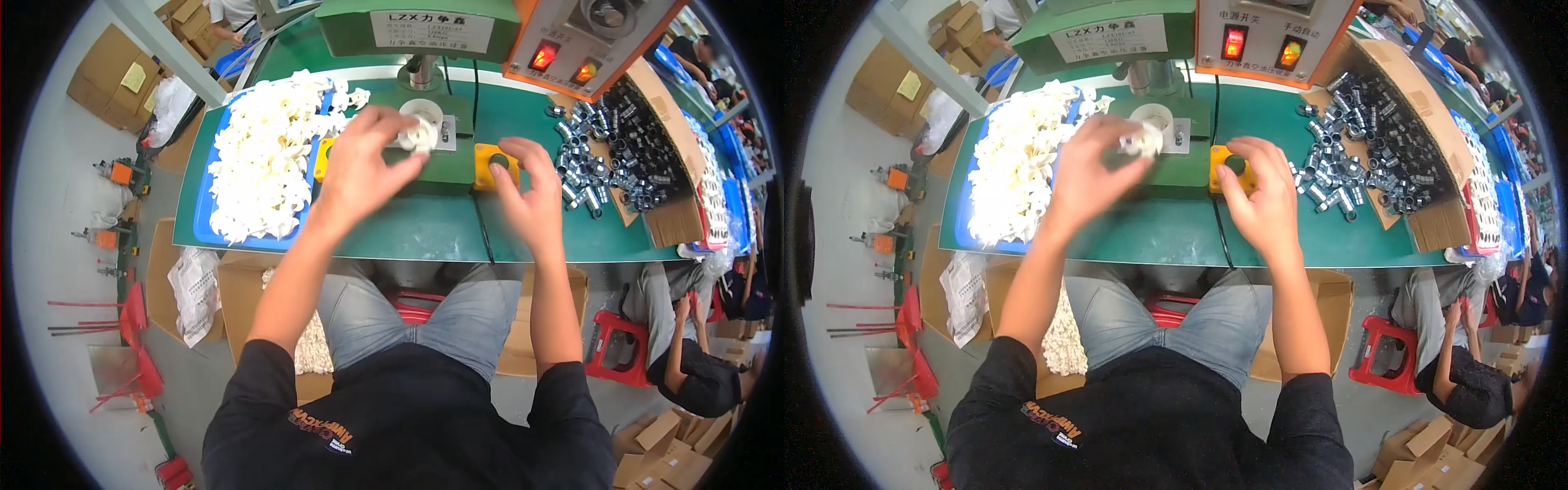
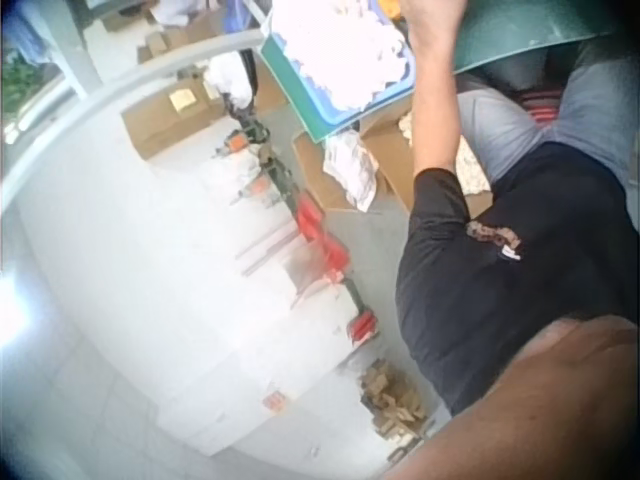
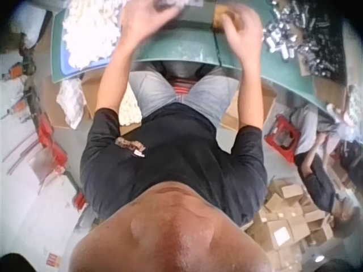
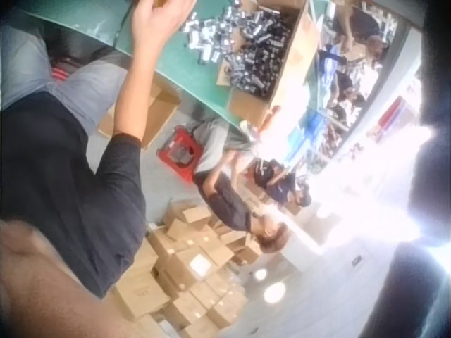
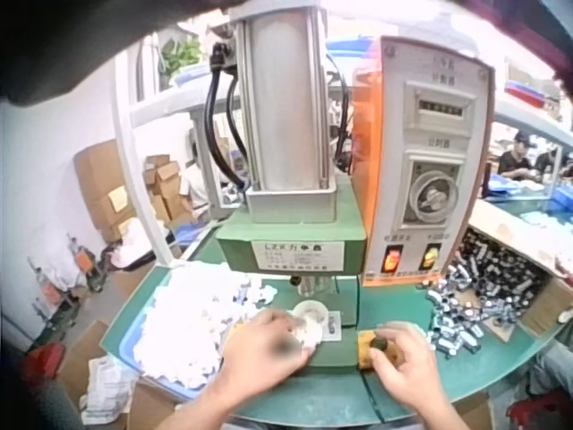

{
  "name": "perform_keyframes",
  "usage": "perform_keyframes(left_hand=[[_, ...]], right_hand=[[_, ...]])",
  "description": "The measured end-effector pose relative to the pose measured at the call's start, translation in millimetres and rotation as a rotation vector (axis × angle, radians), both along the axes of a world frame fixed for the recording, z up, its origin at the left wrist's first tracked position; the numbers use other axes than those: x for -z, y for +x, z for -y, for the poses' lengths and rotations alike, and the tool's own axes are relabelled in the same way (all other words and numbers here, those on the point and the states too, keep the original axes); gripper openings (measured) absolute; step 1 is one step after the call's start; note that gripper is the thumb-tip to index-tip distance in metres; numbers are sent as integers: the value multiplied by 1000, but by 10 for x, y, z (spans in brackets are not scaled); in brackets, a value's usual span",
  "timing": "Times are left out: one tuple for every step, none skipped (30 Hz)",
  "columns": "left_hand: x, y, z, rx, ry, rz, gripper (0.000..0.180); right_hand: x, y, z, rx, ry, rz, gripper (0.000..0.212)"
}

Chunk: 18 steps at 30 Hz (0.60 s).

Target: Assembling small plastic parts into metal rings using a bench-top press machine.

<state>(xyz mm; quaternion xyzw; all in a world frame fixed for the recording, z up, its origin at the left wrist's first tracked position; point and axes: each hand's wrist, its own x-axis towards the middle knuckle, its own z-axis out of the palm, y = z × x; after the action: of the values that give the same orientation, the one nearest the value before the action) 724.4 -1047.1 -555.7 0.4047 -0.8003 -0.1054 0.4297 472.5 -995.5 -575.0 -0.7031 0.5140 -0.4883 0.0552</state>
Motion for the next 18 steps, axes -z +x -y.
perform_keyframes(left_hand=[[-47,-24,99,-34,8,-19,34],[-46,-19,216,-31,12,1,34],[-44,-5,262,-28,4,-5,34],[-56,8,296,-14,44,32,35],[-58,18,332,2,87,71,35],[-84,30,322,3,84,116,33],[-67,31,331,5,81,114,33],[-47,33,337,24,16,133,32],[-35,33,333,41,-49,152,31],[-26,23,292,42,-50,150,31],[-9,4,228,5,-96,194,32],[8,-15,180,-33,-142,238,32],[40,-32,166,-39,-166,221,33],[63,-46,175,-43,-163,222,33],[84,-61,181,-48,-166,185,31],[105,-68,187,-53,-169,148,29],[123,-75,207,-54,-166,148,29],[141,-82,233,-33,-156,80,27]], right_hand=[[34,-42,-20,13,-20,-47,25],[38,-60,-48,24,-15,-73,25],[39,-79,-80,35,-9,-99,26],[51,-106,-106,30,-4,-133,26],[57,-117,-133,36,-9,-136,26],[63,-126,-155,42,6,-134,26],[72,-135,-156,46,21,-131,26],[89,-162,-149,55,8,-140,27],[87,-167,-163,58,7,-142,27],[90,-167,-192,71,22,-148,27],[96,-171,-199,78,36,-153,27],[102,-179,-193,74,35,-154,27],[108,-190,-185,72,23,-160,28],[122,-193,-176,69,13,-165,28],[122,-195,-169,65,15,-164,28],[111,-196,-166,61,13,-165,28],[101,-201,-160,60,10,-167,28],[103,-205,-152,58,12,-168,28]])
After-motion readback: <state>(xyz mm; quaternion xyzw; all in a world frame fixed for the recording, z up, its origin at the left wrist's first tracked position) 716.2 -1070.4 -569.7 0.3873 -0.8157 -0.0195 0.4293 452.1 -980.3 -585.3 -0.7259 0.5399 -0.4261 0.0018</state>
